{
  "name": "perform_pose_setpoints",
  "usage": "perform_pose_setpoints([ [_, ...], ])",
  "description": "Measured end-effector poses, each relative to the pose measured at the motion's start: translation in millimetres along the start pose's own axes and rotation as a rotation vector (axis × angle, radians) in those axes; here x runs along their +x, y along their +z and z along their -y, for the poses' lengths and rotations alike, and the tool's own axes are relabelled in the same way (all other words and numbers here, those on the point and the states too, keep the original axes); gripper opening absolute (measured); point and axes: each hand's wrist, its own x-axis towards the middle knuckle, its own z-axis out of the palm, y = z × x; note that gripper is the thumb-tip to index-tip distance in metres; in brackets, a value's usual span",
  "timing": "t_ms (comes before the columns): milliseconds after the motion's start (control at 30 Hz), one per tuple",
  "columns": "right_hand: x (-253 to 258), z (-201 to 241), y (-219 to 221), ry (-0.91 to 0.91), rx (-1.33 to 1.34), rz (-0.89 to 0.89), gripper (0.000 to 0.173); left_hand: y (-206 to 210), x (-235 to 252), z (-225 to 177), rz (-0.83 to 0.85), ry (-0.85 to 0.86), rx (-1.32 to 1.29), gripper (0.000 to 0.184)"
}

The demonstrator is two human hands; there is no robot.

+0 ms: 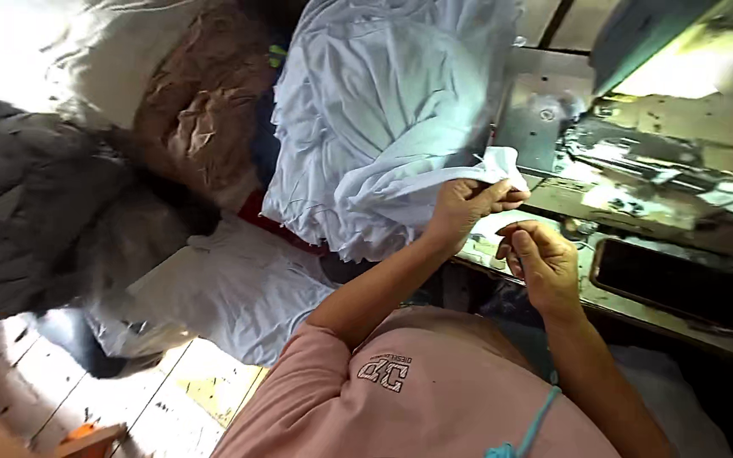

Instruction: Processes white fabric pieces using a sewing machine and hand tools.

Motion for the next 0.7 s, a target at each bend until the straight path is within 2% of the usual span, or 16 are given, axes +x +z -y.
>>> perform_pose_setpoints([
  [133,8.9,7.0,-4.8,-0.037,-0.124,-0.067,0.004,2.8,-6.5,-3.5,0.000,-0.093,-0.135,0.028],
  [267,15.6,13.0,-6.6,-0.046,-0.250,-0.051,0.014,7.8,-15.2,-12.4,-0.025,-0.139,-0.129,0.035],
  [700,14.2,22.6,-11.4,-0.079,-0.317,-0.056,0.018,12.6,-26.1,-6.1,0.095,-0.034,-0.081,0.040],
])
